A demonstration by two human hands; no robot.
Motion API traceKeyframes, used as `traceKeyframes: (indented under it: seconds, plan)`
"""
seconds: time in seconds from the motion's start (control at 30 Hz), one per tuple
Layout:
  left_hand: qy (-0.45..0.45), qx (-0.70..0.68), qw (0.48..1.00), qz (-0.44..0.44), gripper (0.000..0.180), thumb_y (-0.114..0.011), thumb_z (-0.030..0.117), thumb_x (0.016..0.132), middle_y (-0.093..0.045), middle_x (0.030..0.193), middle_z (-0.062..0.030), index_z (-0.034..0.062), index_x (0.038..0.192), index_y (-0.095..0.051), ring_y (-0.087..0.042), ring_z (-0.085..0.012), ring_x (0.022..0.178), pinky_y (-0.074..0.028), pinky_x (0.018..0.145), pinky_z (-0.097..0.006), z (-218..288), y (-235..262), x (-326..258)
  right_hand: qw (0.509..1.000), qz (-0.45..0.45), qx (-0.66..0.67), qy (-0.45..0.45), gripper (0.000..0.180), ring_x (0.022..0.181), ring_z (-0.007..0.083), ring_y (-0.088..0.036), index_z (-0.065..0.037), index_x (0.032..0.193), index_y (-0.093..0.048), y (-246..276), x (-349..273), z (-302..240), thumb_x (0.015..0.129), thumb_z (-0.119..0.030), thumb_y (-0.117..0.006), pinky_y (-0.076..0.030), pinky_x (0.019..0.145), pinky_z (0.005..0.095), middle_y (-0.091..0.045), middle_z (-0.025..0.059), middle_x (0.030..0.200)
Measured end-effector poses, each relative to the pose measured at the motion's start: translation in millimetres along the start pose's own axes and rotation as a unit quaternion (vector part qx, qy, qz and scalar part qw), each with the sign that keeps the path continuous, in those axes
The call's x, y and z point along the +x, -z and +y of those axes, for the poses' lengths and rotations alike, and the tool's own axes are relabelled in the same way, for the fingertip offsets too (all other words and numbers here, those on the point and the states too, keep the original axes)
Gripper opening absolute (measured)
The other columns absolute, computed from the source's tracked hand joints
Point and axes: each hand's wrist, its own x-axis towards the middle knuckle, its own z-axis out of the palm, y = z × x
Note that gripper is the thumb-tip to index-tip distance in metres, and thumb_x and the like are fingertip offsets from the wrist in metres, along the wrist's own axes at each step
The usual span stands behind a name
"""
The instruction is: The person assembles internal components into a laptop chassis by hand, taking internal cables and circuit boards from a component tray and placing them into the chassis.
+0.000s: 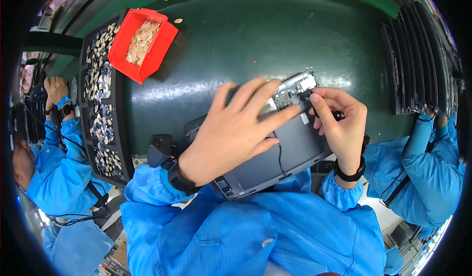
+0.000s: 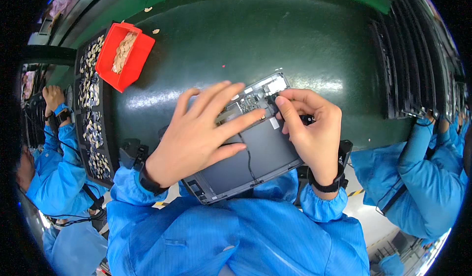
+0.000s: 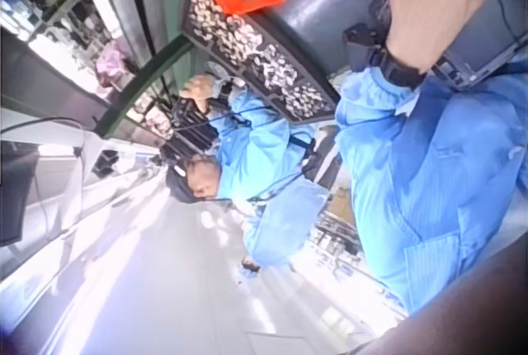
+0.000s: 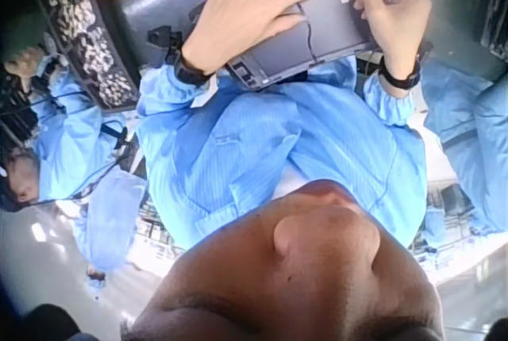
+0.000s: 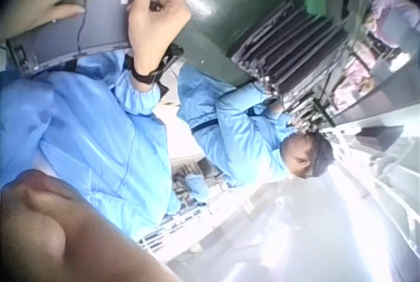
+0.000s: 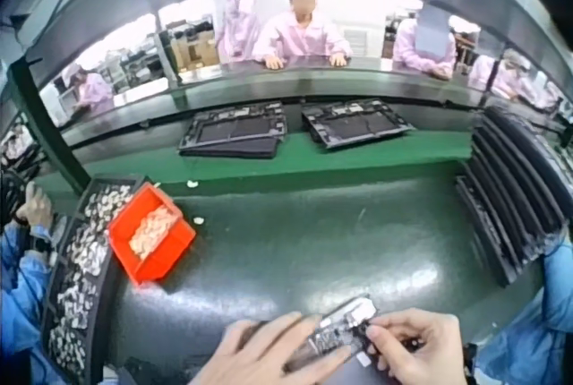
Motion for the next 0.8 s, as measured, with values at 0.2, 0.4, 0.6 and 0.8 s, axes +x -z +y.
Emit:
traceKeyframes:
  seconds: [0.2,0.4,0.6,0.8]
  plan:
    - [-0.021,-0.124,0.992,0.015,0.041,-0.076,0.035,0.091,-0.053,0.149,-0.0161,0.0214,0.13,-0.071,-0.063,-0.0344,0.118,-0.052,0.098,-0.045,-18.0,-25.9,14.2,1.0,0.009,0.009,-0.024,0.016,0.059,0.0072,-0.064,0.006,0.106,-0.075,-9.4,-10.8,-0.4,0.098,-0.009,-0.076,-0.049,0.052,0.0227,-0.075,0.0081,0.076]
    - [-0.031,-0.136,0.99,0.033,0.038,-0.078,0.034,0.091,-0.056,0.149,-0.0154,0.0188,0.126,-0.073,-0.067,-0.0342,0.11,-0.057,0.093,-0.045,-22.8,-29.2,13.9,1.0,0.011,-0.005,-0.013,0.015,0.06,0.0083,-0.066,0.006,0.103,-0.075,-13.6,-11.3,5.6,0.097,-0.008,-0.076,-0.051,0.053,0.0229,-0.076,0.0092,0.076]
    - [-0.029,-0.132,0.989,0.06,0.036,-0.082,0.032,0.087,-0.06,0.148,-0.0142,0.0156,0.119,-0.077,-0.071,-0.0331,0.108,-0.059,0.092,-0.042,-21.3,-31.6,9.9,0.999,0.0,-0.028,-0.02,0.015,0.063,0.0093,-0.069,0.006,0.102,-0.075,-15.4,-11.0,2.1,0.097,-0.008,-0.075,-0.052,0.055,0.0228,-0.076,0.0096,0.076]
    - [-0.019,-0.139,0.988,0.07,0.037,-0.084,0.027,0.084,-0.061,0.148,-0.0163,0.0122,0.117,-0.078,-0.071,-0.0348,0.112,-0.059,0.094,-0.043,-17.6,-32.0,7.9,0.999,-0.008,-0.049,-0.017,0.014,0.062,0.0099,-0.07,0.007,0.099,-0.075,-17.5,-8.4,-0.6,0.096,-0.007,-0.074,-0.053,0.056,0.0234,-0.076,0.0096,0.074]
